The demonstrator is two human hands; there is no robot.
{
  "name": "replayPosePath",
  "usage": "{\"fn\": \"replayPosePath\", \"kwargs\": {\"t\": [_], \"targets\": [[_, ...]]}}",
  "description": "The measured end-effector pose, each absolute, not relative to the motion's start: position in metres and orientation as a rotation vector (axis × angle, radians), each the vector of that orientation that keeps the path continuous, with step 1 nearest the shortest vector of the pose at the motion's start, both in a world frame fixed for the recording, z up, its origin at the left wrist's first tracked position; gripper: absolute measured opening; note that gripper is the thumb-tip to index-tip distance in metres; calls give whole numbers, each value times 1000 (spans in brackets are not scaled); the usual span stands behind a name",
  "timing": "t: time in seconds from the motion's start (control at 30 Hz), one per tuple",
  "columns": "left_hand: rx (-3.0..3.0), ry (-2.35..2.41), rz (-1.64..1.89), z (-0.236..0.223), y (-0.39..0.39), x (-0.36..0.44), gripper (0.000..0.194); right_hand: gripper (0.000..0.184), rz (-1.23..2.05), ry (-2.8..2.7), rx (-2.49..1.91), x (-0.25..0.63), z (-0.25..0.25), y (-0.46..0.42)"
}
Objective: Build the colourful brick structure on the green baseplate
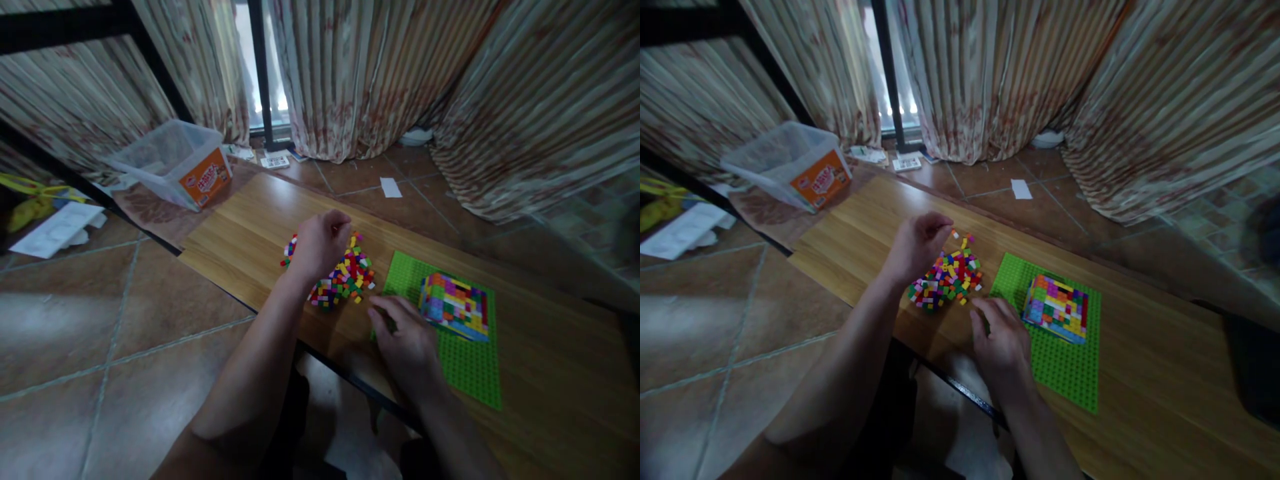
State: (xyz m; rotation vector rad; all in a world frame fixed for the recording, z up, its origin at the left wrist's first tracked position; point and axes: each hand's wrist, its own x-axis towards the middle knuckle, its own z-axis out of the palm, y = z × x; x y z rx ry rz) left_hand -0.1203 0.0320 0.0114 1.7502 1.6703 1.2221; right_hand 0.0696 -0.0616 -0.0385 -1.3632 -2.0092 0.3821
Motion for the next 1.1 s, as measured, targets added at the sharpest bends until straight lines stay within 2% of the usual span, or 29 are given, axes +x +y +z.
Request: {"fn": "replayPosePath", "kwargs": {"t": [0.4, 0.67, 1.1], "targets": [[1784, 1647, 1153, 13, 29, -122, 19, 22, 188, -2101, -1517, 43, -43, -56], [1821, 1644, 1125, 16, 28, -118, 21, 13, 319, -2103, -1443, 51, -48, -57], [1930, 1612, 992, 15, 24, -103, 22, 14, 479, -2035, -1408, 68, -43, -64]]}}
